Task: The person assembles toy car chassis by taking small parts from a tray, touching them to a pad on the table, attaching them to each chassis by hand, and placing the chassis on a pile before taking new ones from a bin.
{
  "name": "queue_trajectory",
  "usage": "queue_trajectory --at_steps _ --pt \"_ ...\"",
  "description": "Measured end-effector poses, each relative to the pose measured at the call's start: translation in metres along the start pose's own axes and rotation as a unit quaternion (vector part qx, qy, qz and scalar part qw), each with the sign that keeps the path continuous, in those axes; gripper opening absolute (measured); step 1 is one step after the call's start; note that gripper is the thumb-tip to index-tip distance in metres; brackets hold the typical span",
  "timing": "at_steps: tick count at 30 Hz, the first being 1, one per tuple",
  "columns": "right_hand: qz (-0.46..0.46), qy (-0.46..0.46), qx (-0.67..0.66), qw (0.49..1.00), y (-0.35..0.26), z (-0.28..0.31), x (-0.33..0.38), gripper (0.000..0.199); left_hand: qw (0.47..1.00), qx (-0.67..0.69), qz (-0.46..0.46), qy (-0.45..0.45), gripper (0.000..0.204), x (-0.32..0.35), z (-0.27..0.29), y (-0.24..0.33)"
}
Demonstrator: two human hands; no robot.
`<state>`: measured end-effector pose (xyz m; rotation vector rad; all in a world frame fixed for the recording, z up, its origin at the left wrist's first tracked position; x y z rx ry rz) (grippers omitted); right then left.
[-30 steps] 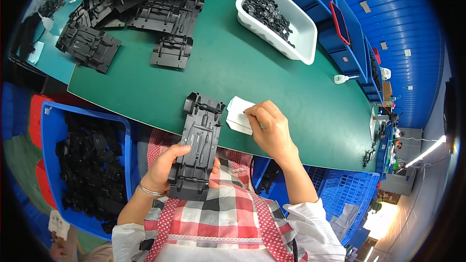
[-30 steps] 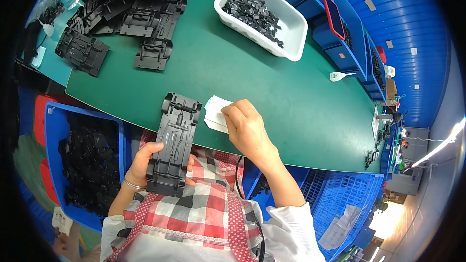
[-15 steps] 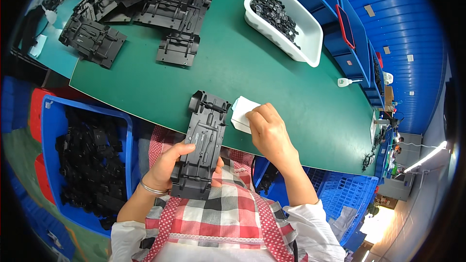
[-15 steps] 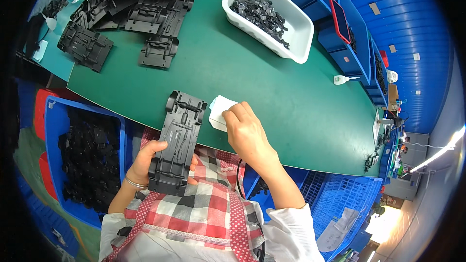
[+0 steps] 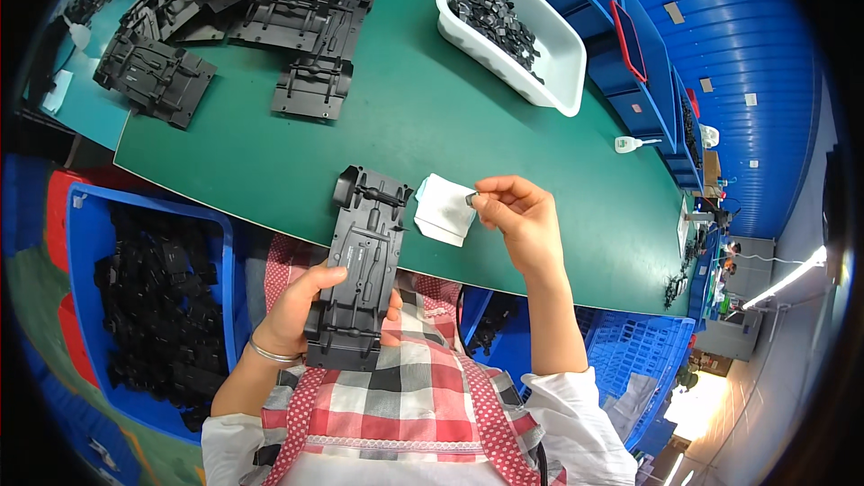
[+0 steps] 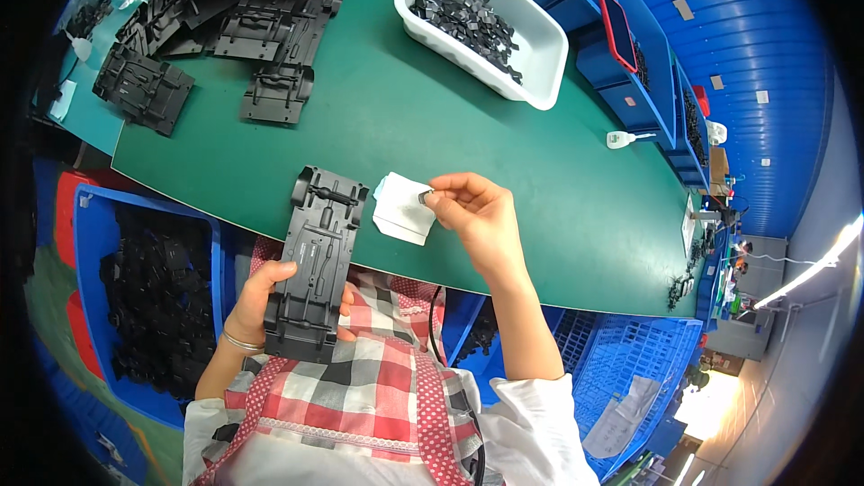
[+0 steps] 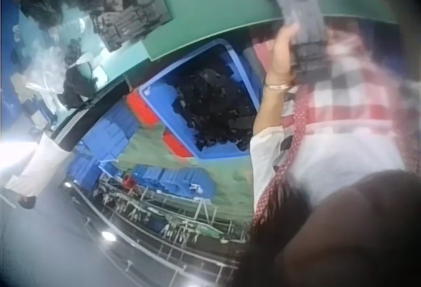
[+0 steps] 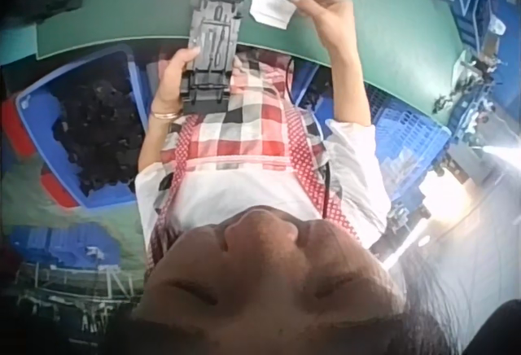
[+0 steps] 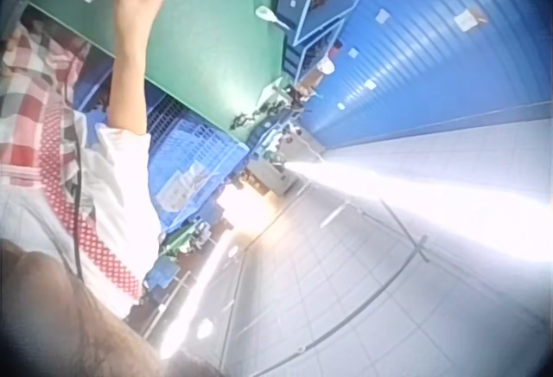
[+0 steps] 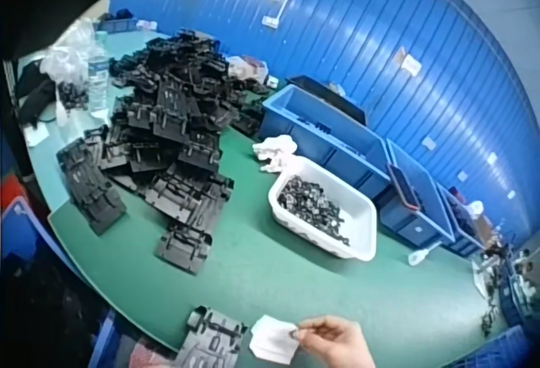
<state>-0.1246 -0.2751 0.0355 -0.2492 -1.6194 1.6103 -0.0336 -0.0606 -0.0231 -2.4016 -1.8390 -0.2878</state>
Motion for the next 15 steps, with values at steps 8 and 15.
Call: queue_trajectory --at_steps 8,15 --pt "0.014 0.009 0.046 0.999 0.004 -0.005 0.003 0.013 1.0 -0.008 -0.002 0.006 0.049 -0.002 0.0 0.0" --pt "0.173 0.013 0.373 0.912 -0.032 -0.039 0.009 0.011 1.0 -0.025 0.001 0.001 0.049 -0.001 -0.002 0.002"
Point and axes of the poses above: each hand's wrist, its own x-axis away from the middle knuckle, its own z-axis out of the back of the hand, y = z × x, the point moved 9 cm from there along -x, towards the middle knuckle, and after that the axes turned 9 degrees about -y, right-handed, at the moved point
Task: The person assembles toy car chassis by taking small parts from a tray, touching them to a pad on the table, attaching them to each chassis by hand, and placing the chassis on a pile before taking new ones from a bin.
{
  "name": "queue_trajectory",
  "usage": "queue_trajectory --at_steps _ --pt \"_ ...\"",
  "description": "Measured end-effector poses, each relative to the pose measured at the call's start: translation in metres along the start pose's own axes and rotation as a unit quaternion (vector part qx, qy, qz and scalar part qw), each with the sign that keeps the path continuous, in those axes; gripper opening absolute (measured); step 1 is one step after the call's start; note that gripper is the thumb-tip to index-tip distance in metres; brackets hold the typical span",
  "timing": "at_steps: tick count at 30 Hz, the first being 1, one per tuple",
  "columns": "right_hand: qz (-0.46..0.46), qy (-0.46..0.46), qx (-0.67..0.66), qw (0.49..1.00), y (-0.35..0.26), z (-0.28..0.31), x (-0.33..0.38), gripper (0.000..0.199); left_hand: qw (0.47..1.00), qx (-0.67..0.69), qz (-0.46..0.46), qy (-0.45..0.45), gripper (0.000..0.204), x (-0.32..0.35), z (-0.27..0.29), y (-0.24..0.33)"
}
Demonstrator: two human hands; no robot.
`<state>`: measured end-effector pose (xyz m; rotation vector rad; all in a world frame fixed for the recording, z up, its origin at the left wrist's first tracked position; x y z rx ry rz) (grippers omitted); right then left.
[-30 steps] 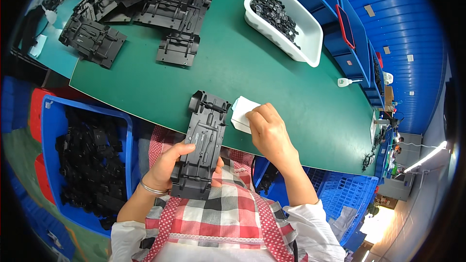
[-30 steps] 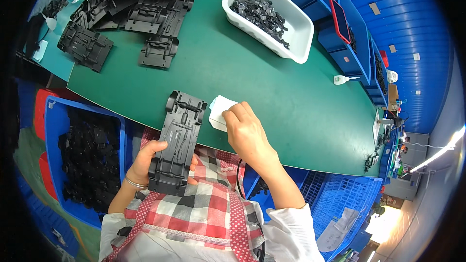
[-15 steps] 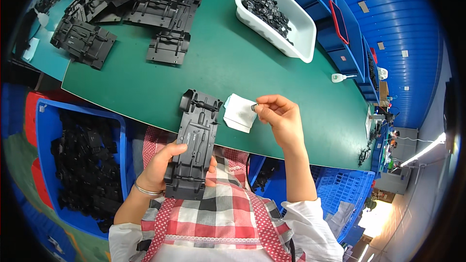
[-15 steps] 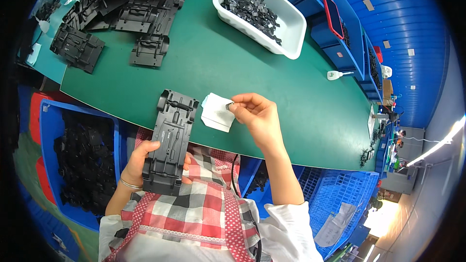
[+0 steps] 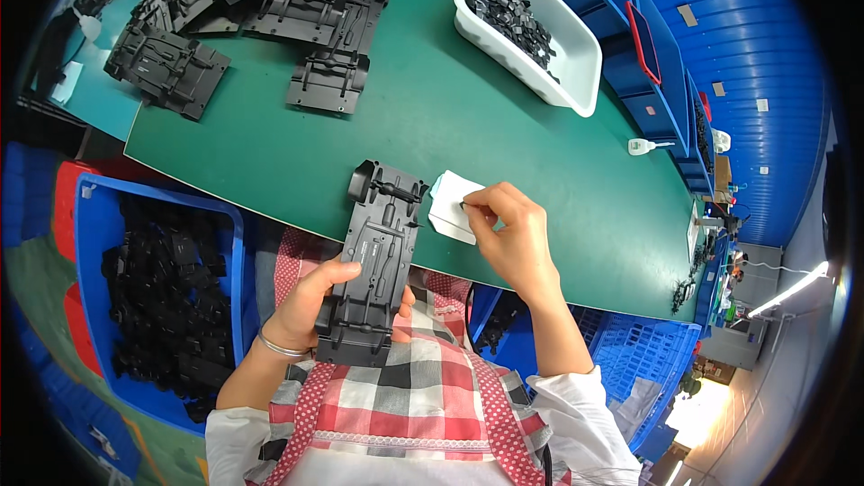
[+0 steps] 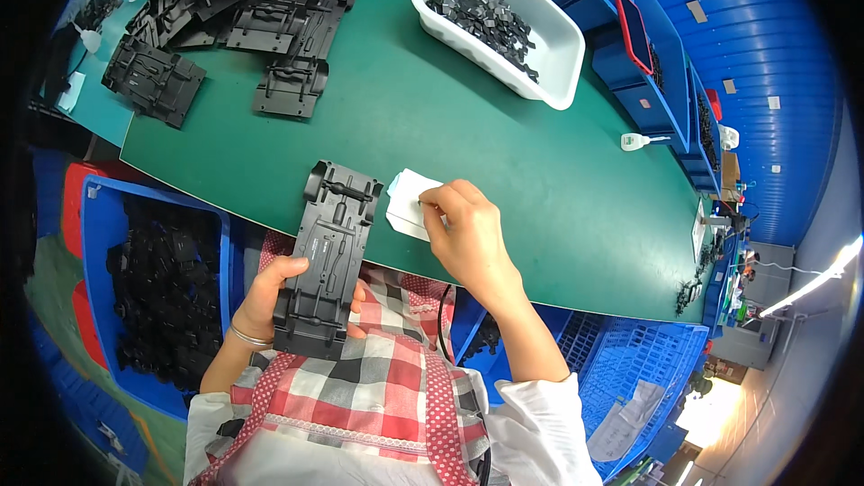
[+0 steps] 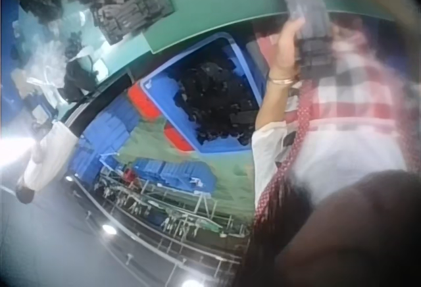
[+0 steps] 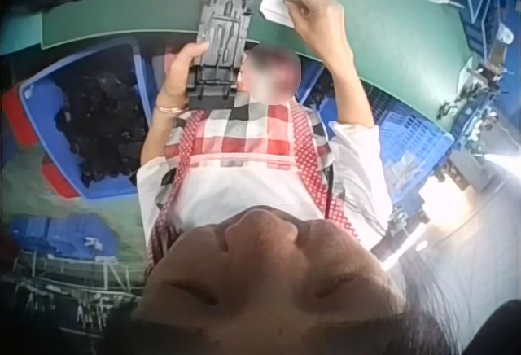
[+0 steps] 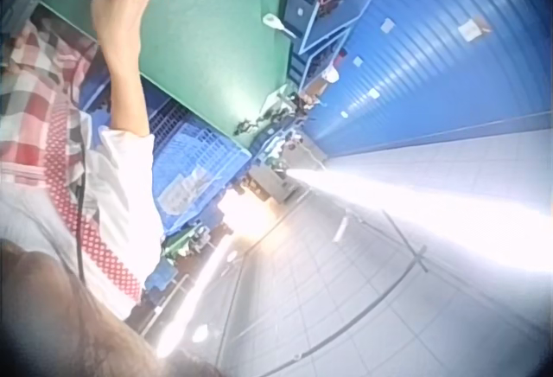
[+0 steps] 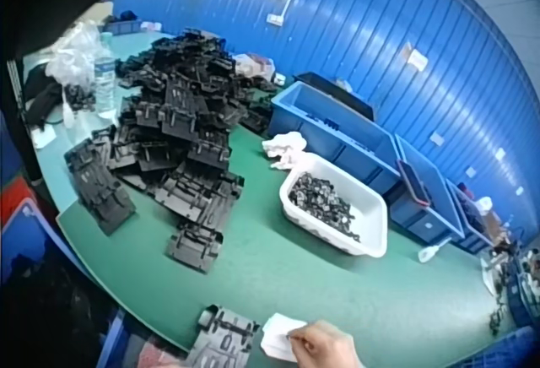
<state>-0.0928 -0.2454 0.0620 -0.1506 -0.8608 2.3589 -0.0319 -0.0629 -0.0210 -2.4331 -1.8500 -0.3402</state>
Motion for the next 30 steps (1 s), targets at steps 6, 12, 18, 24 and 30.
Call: queue_trajectory --at_steps 6,12,18,24,30 --pt "0.058 -0.027 0.087 0.994 -0.015 -0.006 -0.005 0.009 1.0 -0.004 0.005 0.014 0.049 0.002 -0.002 0.0" --pt "0.077 -0.065 -0.19 0.976 -0.044 -0.016 -0.023 0.01 0.999 -0.036 0.002 0.018 0.047 0.001 -0.005 0.003" --pt "0.21 -0.065 -0.118 0.968 -0.086 -0.032 -0.031 0.016 0.998 -0.055 0.02 0.034 0.047 0.005 -0.011 0.006" --pt "0.263 -0.061 -0.085 0.959 -0.096 -0.036 -0.031 0.018 0.998 -0.046 0.021 0.025 0.045 0.005 -0.01 0.004" --pt "0.274 -0.069 -0.071 0.957 -0.1 -0.037 -0.031 0.018 0.999 -0.042 0.021 0.018 0.044 0.004 -0.008 0.003"
Point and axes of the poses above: each hand's wrist, its own x-axis away from the middle knuckle, its own z-axis out of the back of the hand, y = z × x, the point moved 9 cm from there along -x, towards the middle knuckle, and after that the axes turned 9 degrees about -y, right-handed, at the moved point
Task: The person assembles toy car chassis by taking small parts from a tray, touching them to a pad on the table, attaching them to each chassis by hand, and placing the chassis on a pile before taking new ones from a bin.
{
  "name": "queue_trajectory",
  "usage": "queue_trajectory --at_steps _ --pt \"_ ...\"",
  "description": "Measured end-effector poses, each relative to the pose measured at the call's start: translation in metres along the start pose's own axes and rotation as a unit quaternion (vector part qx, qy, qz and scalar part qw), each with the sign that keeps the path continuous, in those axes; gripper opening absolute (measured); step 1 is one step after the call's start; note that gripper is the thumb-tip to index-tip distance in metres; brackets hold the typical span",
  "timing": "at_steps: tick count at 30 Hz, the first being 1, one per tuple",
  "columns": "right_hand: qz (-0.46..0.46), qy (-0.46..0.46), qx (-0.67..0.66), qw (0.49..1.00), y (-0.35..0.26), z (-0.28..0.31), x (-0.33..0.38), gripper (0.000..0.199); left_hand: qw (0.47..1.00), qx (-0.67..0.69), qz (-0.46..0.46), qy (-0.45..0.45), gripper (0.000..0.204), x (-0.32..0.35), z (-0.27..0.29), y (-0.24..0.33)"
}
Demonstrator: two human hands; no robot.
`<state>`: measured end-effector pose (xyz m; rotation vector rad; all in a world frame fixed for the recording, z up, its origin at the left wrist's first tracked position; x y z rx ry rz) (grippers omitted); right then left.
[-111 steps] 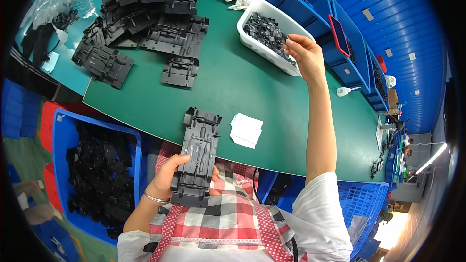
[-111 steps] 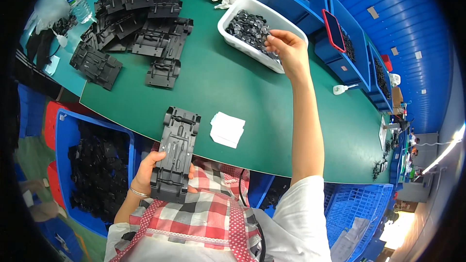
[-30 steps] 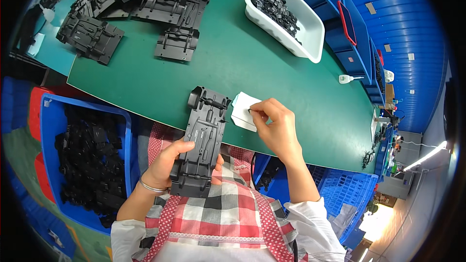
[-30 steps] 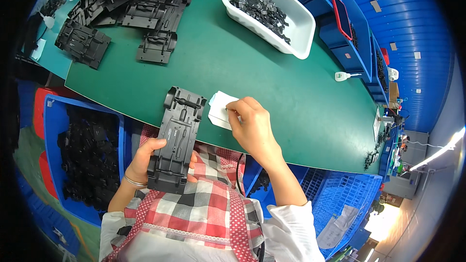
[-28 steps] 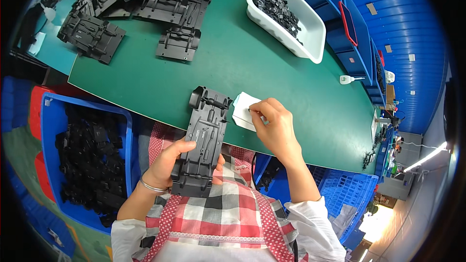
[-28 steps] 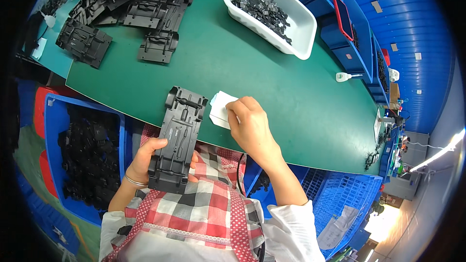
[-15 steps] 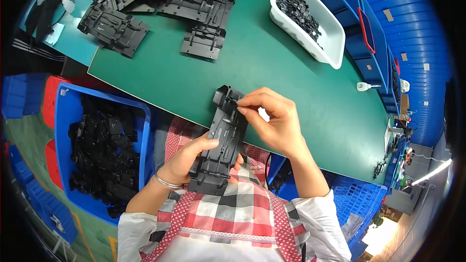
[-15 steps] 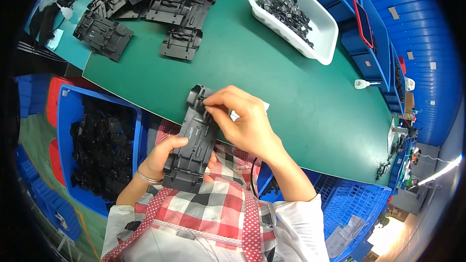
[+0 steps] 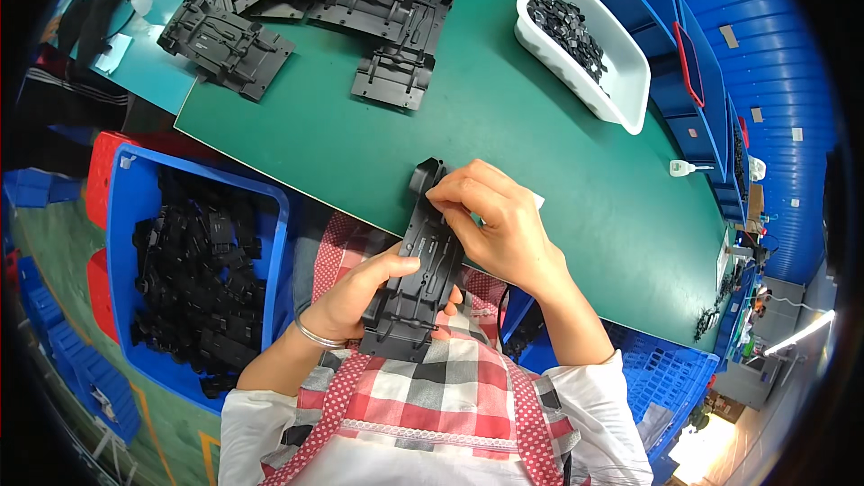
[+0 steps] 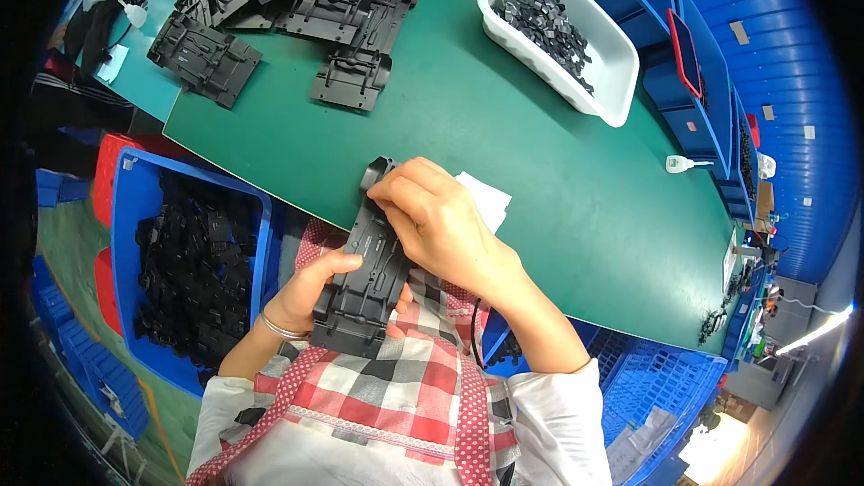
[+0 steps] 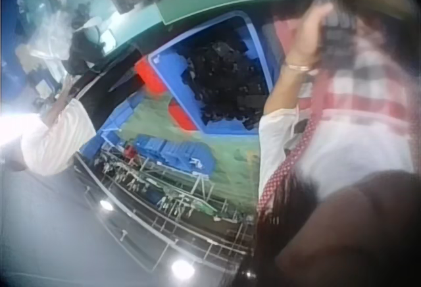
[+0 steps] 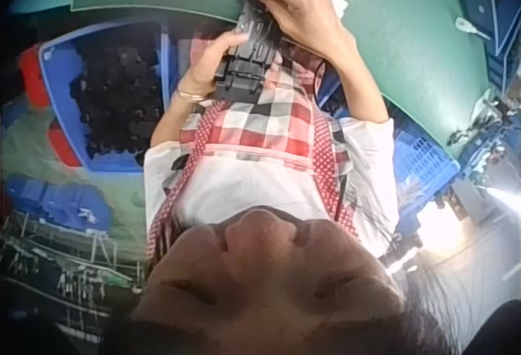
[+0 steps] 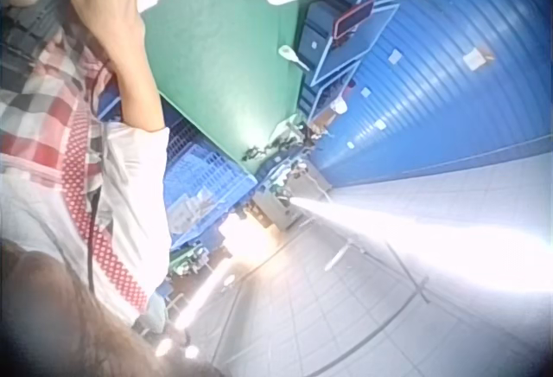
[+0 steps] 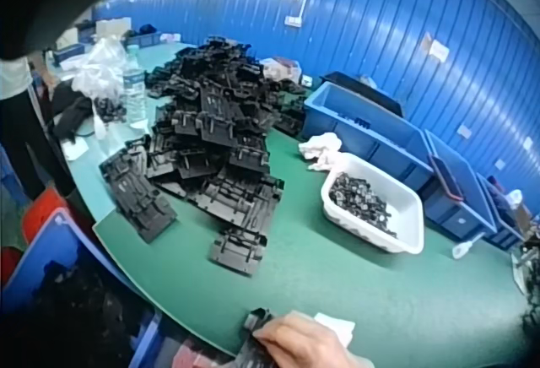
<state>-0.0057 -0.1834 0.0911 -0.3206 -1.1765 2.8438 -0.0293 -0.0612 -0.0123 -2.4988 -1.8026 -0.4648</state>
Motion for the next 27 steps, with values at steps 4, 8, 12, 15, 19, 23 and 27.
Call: queue_trajectory --at_steps 4,8,12,15,19,23,27 --pt "0.015 -0.017 0.011 1.0 -0.003 -0.002 -0.001 0.02 1.0 -0.001 -0.003 -0.007 0.044 0.0 -0.002 0.001" --pt "0.048 -0.014 0.032 0.998 -0.006 -0.002 -0.001 0.022 1.0 -0.009 -0.001 -0.001 0.044 0.0 0.0 0.001" --pt "0.069 -0.045 0.048 0.995 -0.012 -0.006 -0.001 0.025 1.0 -0.018 -0.008 0.005 0.044 0.0 -0.001 0.003" --pt "0.079 -0.033 0.066 0.994 -0.016 -0.006 -0.002 0.026 1.0 -0.024 -0.012 0.009 0.044 0.0 -0.001 0.004" --pt "0.083 0.007 0.064 0.995 -0.013 -0.004 0.0 0.024 1.0 -0.022 -0.009 -0.001 0.045 -0.001 -0.001 0.002" --pt "0.051 0.019 0.026 0.998 -0.008 -0.004 0.002 0.024 0.999 -0.043 -0.007 0.007 0.046 0.0 -0.003 0.004" --pt "0.038 0.025 0.006 0.999 -0.005 -0.005 0.004 0.021 0.997 -0.068 -0.02 -0.008 0.047 -0.001 -0.002 0.005"
Point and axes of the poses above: each hand's wrist, its own x-axis away from the middle knuckle, its own z-axis out of the back of the hand, y = z × x, the point moved 9 cm from there along -x, towards the middle knuckle, and after that the axes turned 9 degrees about -y, right-handed, at the moved point
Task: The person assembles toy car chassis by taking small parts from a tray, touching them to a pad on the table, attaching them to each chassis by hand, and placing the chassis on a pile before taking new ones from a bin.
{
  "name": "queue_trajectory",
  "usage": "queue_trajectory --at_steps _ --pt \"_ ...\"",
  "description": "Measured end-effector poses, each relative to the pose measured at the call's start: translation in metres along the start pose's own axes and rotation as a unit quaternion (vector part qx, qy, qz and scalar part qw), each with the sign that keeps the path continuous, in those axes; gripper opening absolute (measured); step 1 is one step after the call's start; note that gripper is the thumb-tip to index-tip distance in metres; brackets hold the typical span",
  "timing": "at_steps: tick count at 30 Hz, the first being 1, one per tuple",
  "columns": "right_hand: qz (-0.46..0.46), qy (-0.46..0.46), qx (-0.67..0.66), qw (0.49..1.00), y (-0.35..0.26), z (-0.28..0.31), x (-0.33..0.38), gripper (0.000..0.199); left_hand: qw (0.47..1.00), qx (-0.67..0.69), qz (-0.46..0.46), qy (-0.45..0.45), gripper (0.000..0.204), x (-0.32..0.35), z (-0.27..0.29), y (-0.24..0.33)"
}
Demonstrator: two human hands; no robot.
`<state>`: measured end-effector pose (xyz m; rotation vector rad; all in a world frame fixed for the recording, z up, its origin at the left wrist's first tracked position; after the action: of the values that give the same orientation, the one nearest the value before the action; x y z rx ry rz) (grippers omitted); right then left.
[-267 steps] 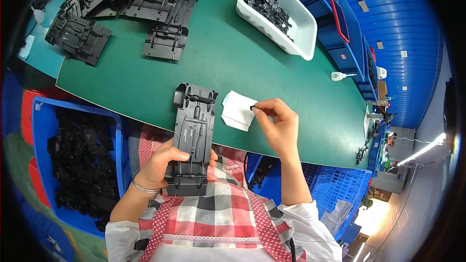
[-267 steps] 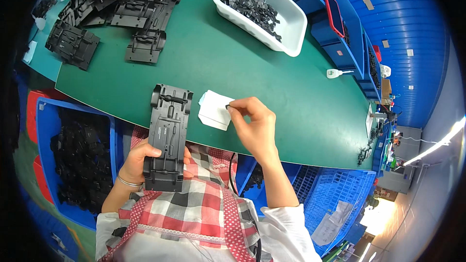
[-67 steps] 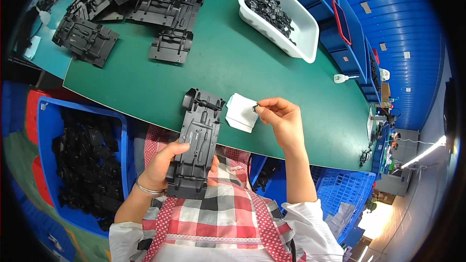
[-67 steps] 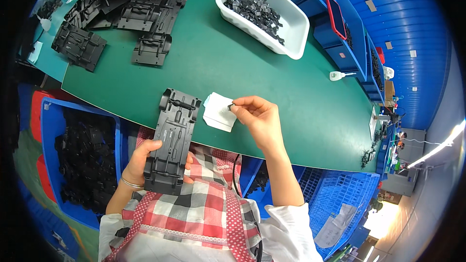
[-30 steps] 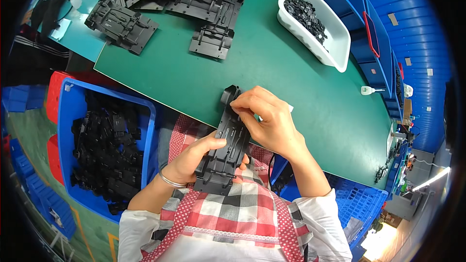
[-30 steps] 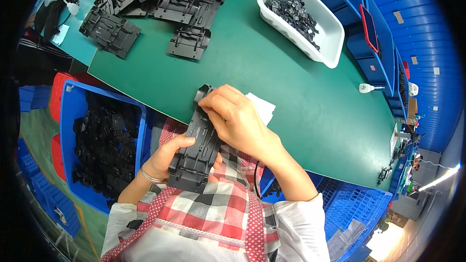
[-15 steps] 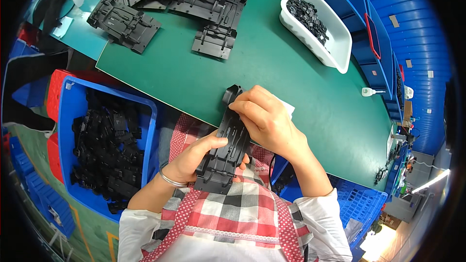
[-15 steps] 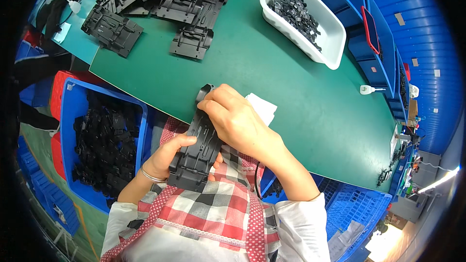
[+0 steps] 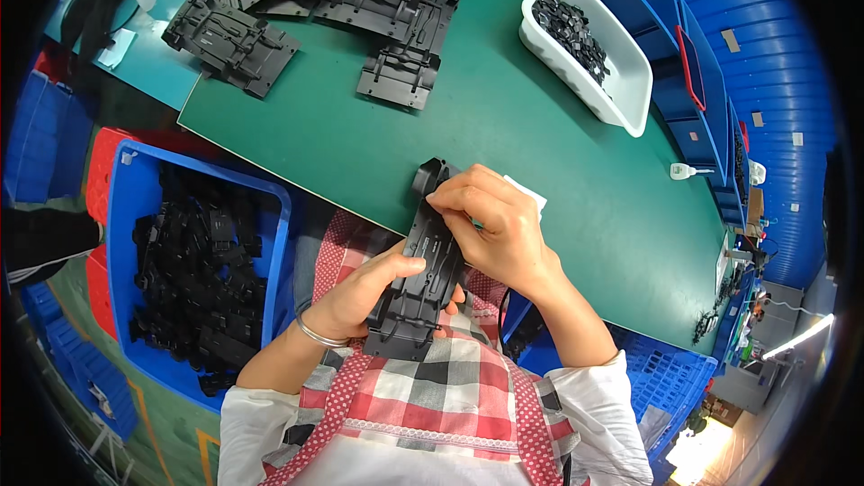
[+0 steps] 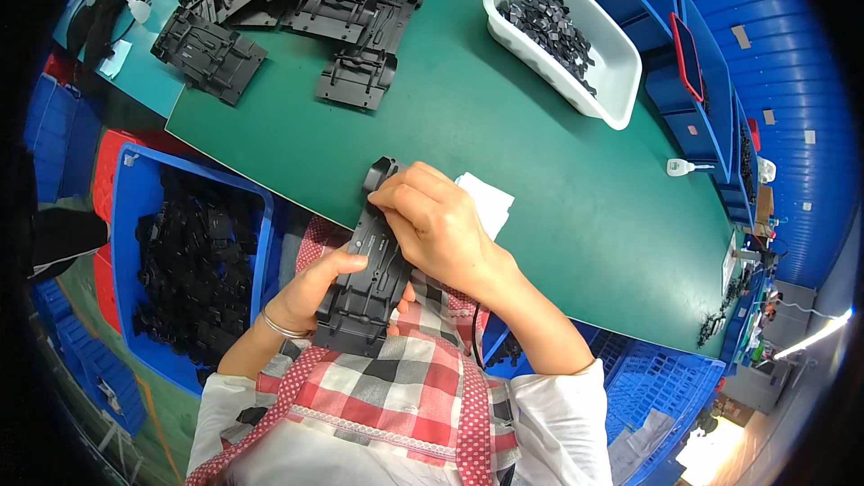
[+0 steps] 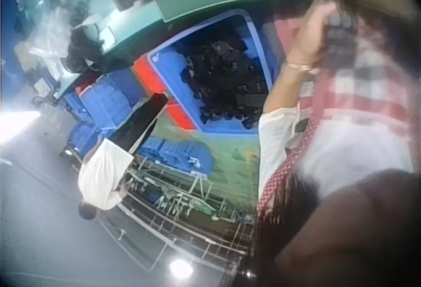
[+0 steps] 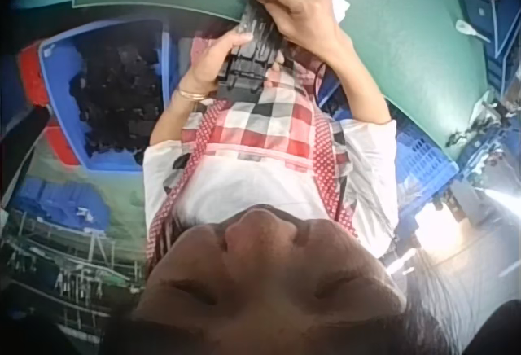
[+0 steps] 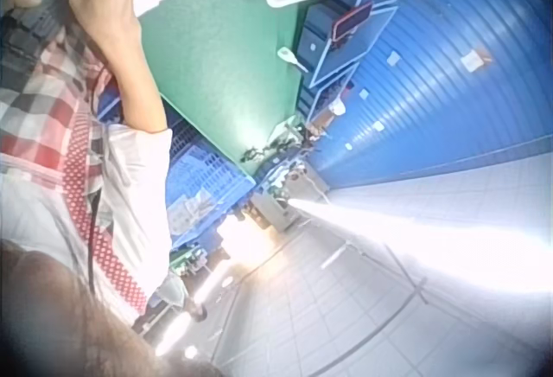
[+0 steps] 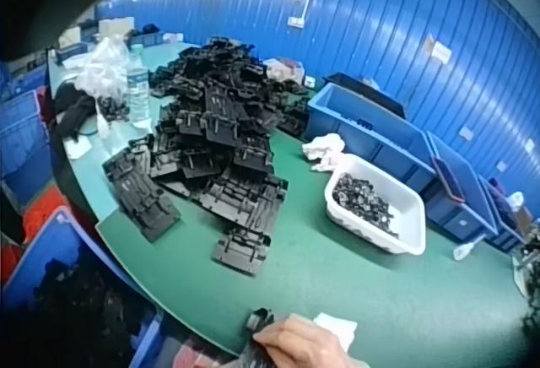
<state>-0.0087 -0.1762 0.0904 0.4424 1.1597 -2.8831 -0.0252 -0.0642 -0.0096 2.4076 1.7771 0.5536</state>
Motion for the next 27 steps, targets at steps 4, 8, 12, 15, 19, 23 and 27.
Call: queue_trajectory --at_steps 4,8,12,15,19,23,27 --pt "0.005 -0.004 0.005 1.0 0.0 -0.001 -0.001 0.02 1.0 -0.001 -0.002 0.0 0.048 0.001 0.0 0.002" --pt "0.0 -0.021 0.026 0.999 -0.003 0.0 -0.006 0.018 0.999 0.041 0.005 0.009 0.048 0.002 -0.001 0.0" --pt "-0.105 -0.031 -0.05 0.993 0.012 0.016 -0.01 0.018 0.994 0.107 0.037 0.006 0.048 0.001 -0.006 -0.003" --pt "-0.151 0.059 -0.063 0.985 0.039 0.057 0.005 0.01 0.998 0.061 -0.013 0.014 0.049 0.003 -0.003 0.009" --pt "-0.216 0.247 -0.01 0.945 0.075 0.132 0.044 0.009 0.991 -0.04 -0.126 0.032 0.053 0.014 -0.011 0.076" --pt "-0.264 0.329 0.003 0.907 0.108 0.183 0.095 0.026 0.909 -0.254 -0.292 0.154 0.037 0.031 -0.009 0.192" --pt "-0.215 0.414 0.153 0.871 0.131 0.258 0.108 0.028 0.817 -0.366 -0.413 0.165 0.032 0.023 -0.016 0.309"
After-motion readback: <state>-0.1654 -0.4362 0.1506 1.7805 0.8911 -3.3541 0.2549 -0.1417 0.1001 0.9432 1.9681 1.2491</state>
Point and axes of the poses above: each hand's wrist, its own x-axis away from the middle knuckle, its own z-axis out of the back of the hand, y = z × x, the point moved 9 cm from there along -x, towards the middle knuckle, and after that the axes turned 9 degrees about -y, right-handed, at the moved point
